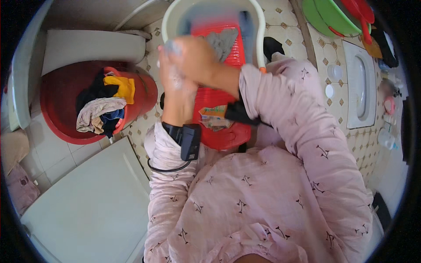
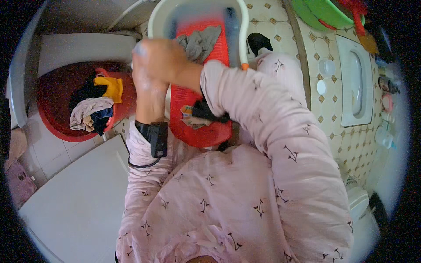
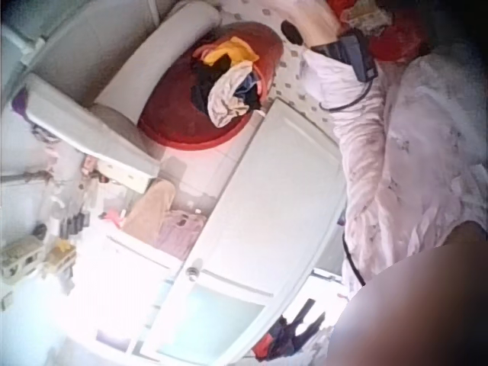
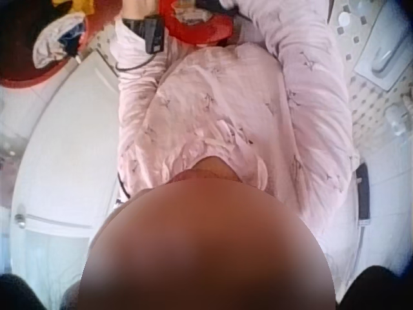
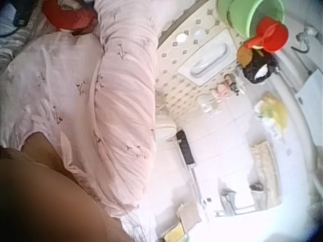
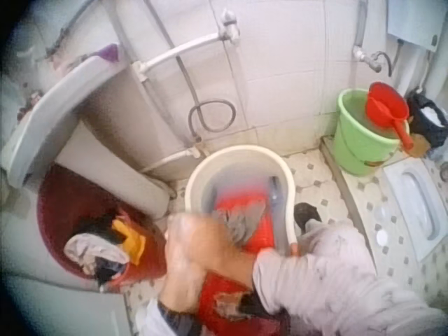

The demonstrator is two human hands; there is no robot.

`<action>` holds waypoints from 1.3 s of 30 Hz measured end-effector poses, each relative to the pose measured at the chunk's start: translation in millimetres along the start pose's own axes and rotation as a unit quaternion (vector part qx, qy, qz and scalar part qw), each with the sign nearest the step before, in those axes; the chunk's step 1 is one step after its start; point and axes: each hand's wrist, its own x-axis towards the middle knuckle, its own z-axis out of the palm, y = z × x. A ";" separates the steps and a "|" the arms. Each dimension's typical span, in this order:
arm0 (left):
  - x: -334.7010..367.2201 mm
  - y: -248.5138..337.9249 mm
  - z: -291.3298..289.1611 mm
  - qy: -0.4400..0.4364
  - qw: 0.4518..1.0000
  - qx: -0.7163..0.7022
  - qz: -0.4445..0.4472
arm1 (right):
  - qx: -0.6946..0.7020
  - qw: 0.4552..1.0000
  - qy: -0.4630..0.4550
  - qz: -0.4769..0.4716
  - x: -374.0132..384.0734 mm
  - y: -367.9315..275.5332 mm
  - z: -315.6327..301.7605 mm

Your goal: Washing a grey shirt by hand using a washboard and basin.

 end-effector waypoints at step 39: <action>-19.8 34.5 23.6 0.201 0.978 0.062 0.003 | 0.178 0.974 0.069 0.125 -12.4 28.6 17.6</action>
